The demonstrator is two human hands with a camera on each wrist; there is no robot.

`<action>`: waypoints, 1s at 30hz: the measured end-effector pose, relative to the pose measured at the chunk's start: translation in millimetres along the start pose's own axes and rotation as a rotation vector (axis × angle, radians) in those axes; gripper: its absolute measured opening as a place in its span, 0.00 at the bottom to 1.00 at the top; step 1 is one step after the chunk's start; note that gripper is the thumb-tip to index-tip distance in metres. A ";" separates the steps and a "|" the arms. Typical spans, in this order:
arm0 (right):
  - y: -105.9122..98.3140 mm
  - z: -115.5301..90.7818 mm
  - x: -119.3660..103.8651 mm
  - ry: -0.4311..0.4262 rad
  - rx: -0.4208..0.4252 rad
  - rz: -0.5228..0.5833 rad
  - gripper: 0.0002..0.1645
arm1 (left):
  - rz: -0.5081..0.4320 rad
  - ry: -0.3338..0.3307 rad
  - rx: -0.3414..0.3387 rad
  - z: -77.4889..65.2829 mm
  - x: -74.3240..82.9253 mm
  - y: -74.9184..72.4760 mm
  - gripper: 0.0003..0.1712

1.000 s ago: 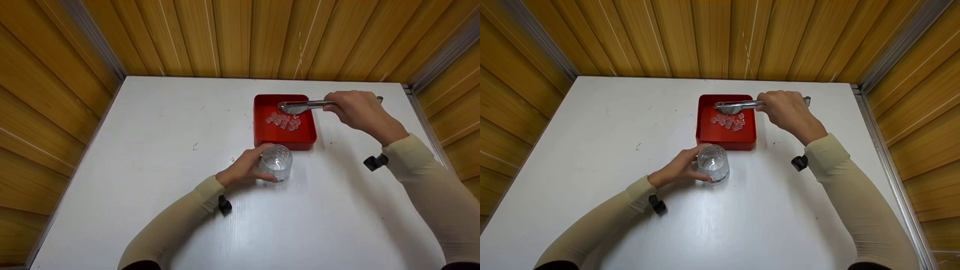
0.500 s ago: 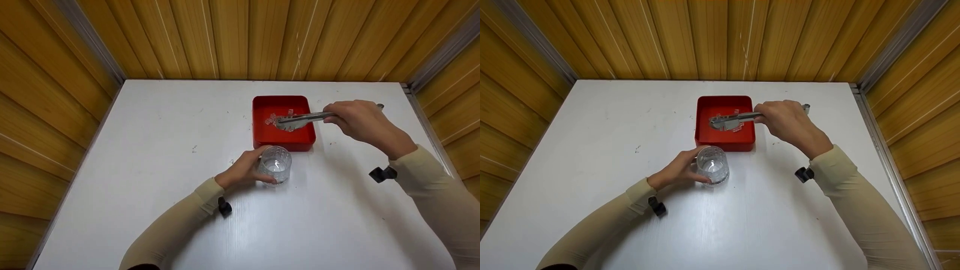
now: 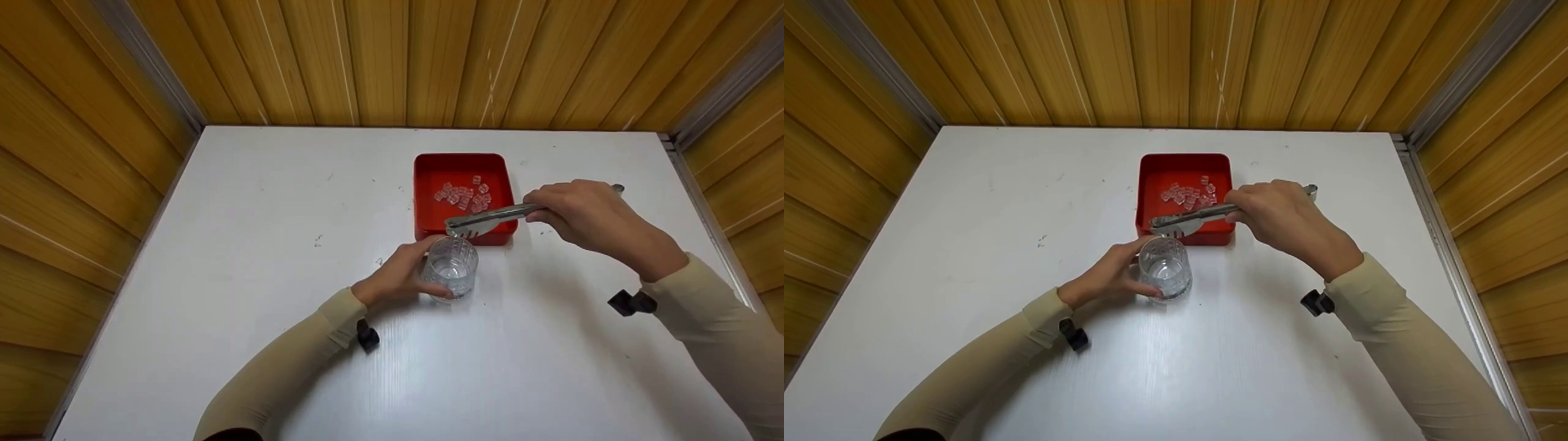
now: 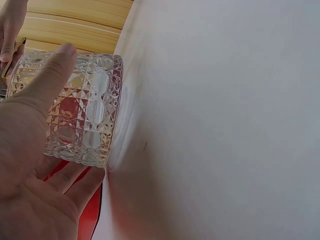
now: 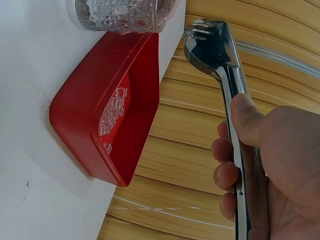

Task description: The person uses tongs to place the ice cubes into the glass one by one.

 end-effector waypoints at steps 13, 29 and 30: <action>13.0 -3.5 -9.5 -0.031 -0.035 0.027 0.12 | 0.011 -0.003 -0.002 0.2 0.1 0.2 0.55; 19.6 -2.9 -15.5 -0.070 -0.015 0.036 0.12 | 0.022 -0.019 -0.005 1.2 -0.2 0.0 0.51; 20.0 -2.8 -15.7 -0.071 -0.015 0.037 0.12 | 0.019 -0.015 -0.005 1.2 -0.1 0.0 0.51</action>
Point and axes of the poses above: each hand's wrist, its own z-axis towards the middle knuckle, its own y-axis out of the palm, x = y × z, the point moved 7 cm from there along z, towards the middle knuckle, and after that the axes turned 13 degrees about -x, right-handed, at the moved point
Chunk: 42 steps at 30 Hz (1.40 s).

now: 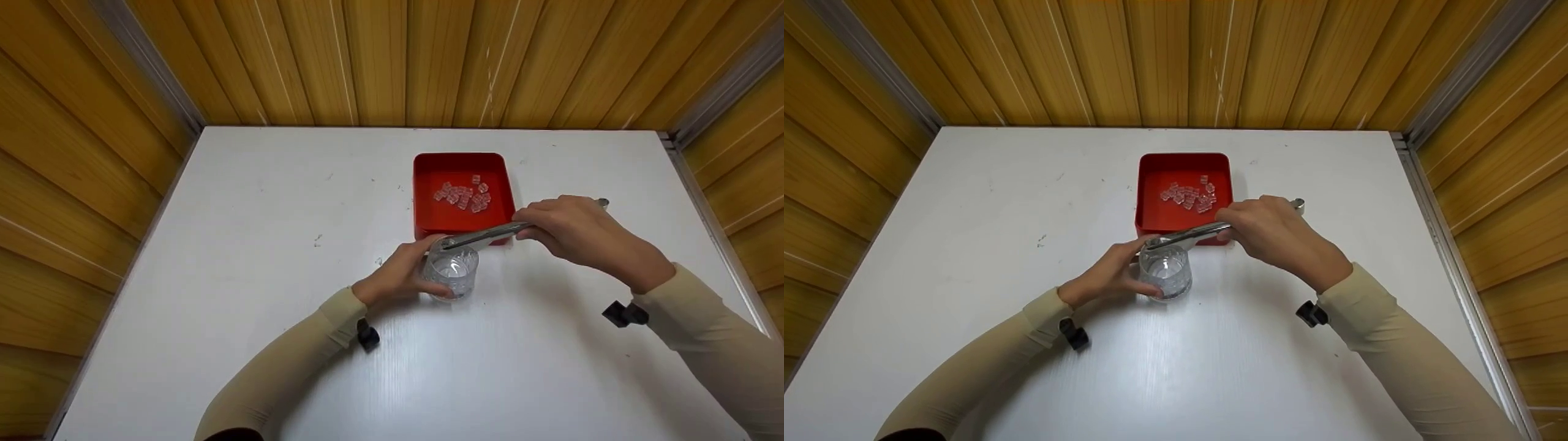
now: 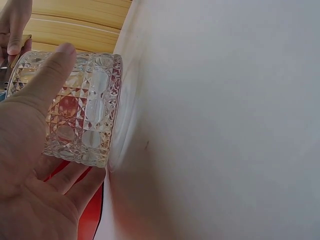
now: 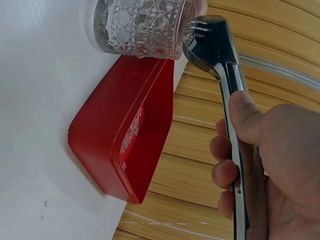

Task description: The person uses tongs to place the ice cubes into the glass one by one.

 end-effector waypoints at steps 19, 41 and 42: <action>4.0 3.6 -1.7 0.009 -0.015 -0.003 0.13 | -0.028 0.003 -0.001 -0.2 1.0 0.3 0.52; 4.0 4.0 4.4 0.017 -0.012 0.022 0.15 | -0.009 -0.022 0.003 -1.5 -0.4 2.1 0.55; 3.1 4.2 5.0 0.016 -0.007 0.027 0.15 | -0.005 -0.023 0.003 -1.5 -0.3 2.1 0.55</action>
Point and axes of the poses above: each hand's wrist, its own z-axis towards the middle knuckle, its own y-axis out of the palm, x = y × z, the point moved 7 cm from there along z, towards the middle knuckle, and after that the axes turned 13 degrees about -x, right-handed, at the moved point
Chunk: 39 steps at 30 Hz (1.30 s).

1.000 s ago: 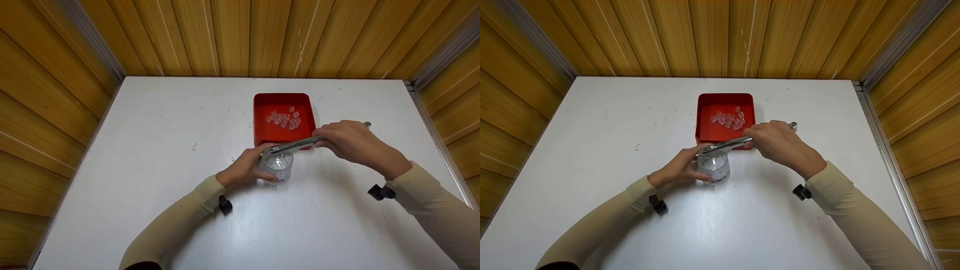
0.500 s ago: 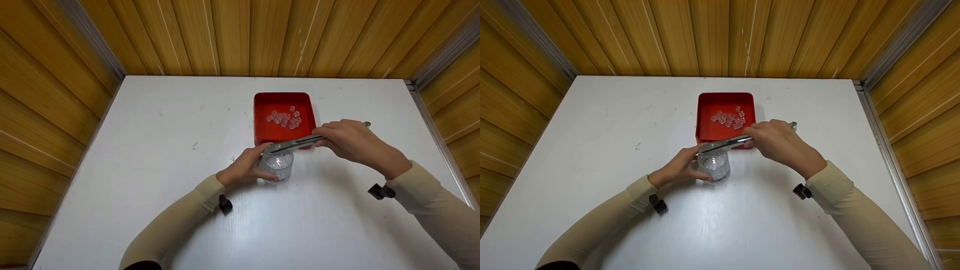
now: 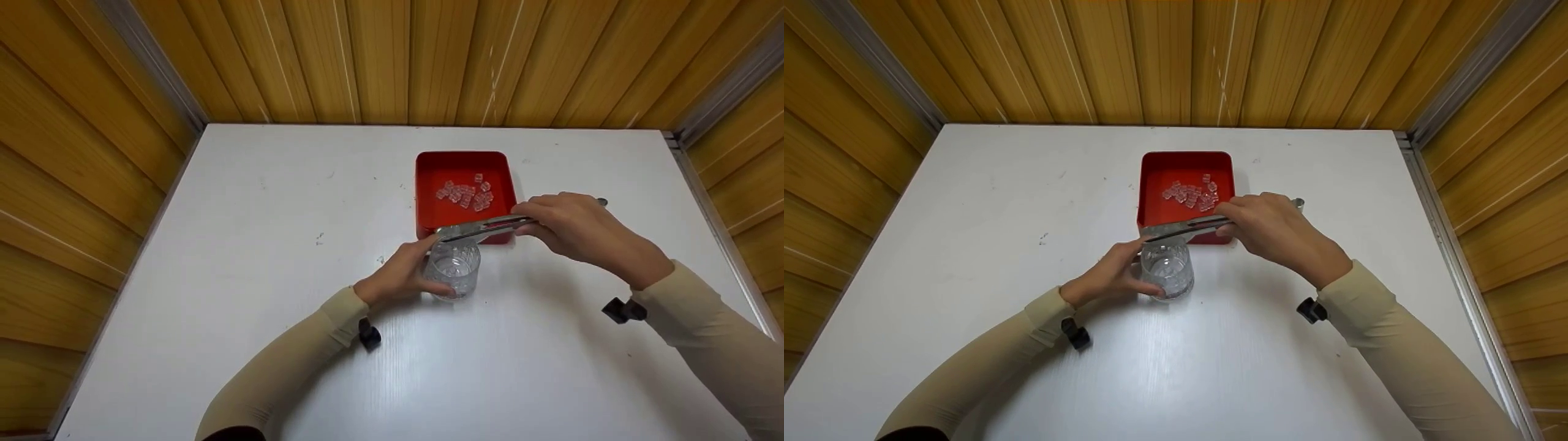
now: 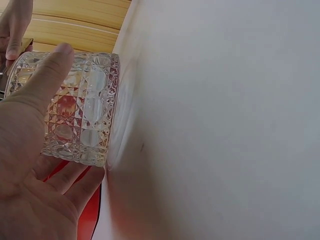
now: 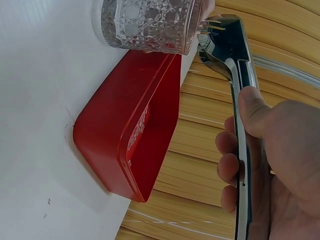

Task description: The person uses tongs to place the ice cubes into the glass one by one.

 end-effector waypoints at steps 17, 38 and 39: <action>-10.6 19.4 27.9 0.061 0.033 -0.032 0.17 | 0.023 0.039 0.002 -0.2 2.0 -0.7 0.52; -7.8 59.2 60.9 0.189 -0.110 0.000 0.19 | 0.020 0.038 0.008 1.2 2.1 -0.7 0.53; -7.6 61.0 61.8 0.190 -0.114 -0.002 0.18 | 0.025 0.034 0.007 1.4 2.3 -0.4 0.53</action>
Point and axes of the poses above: each hand's wrist, its own z-axis towards the middle knuckle, its own y-axis out of the palm, x = y × z, the point moved 7 cm from there along z, towards the middle knuckle, and after that the axes turned 13 degrees about -x, right-handed, at the moved point
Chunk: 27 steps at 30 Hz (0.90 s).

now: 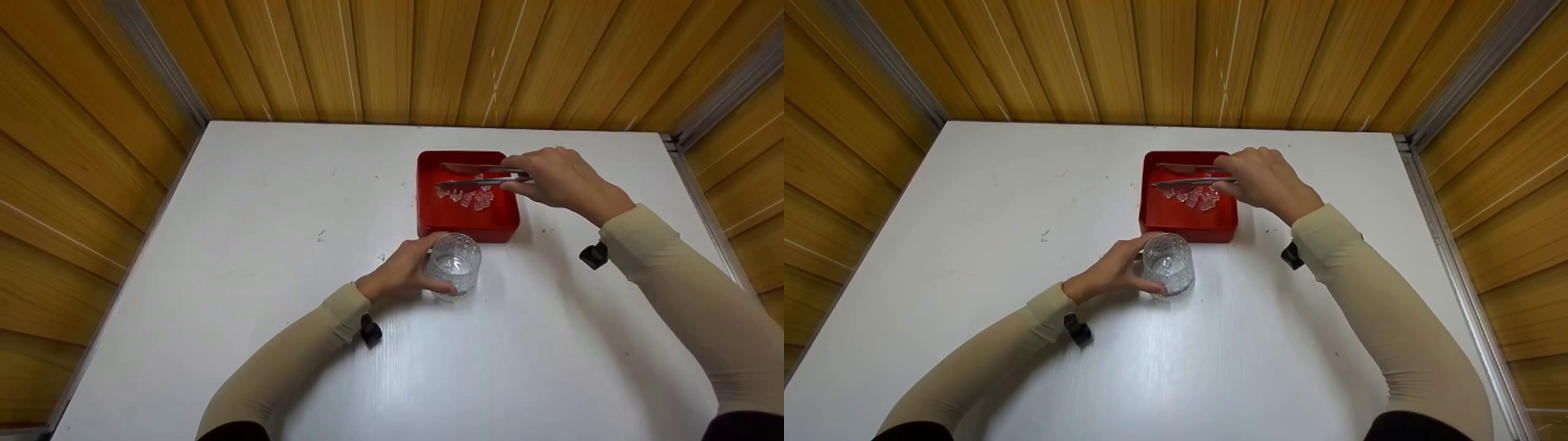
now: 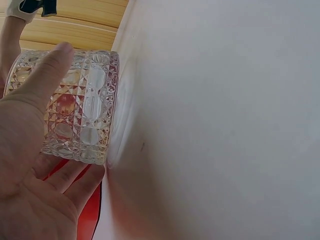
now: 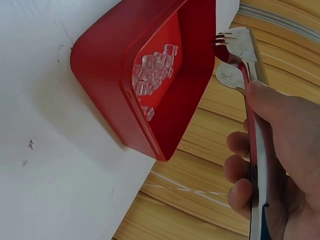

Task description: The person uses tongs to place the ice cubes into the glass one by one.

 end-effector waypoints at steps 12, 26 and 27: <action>1.6 22.1 -2.5 0.017 -0.093 0.027 0.21 | 0.016 -0.003 -0.002 1.4 0.4 -1.8 0.53; 9.1 37.0 -2.2 0.034 -0.183 0.026 0.21 | 0.039 -0.007 -0.003 1.2 2.1 -3.0 0.54; 8.9 37.8 -2.5 0.039 -0.188 0.023 0.21 | 0.041 -0.006 -0.003 1.1 2.1 -3.0 0.54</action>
Point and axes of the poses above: each hand's wrist, its own z-axis towards the middle knuckle, its own y-axis out of the palm, x = y × z, the point moved 7 cm from there along z, towards the middle knuckle, and after that the axes turned 13 degrees about -x, right-handed, at the moved point
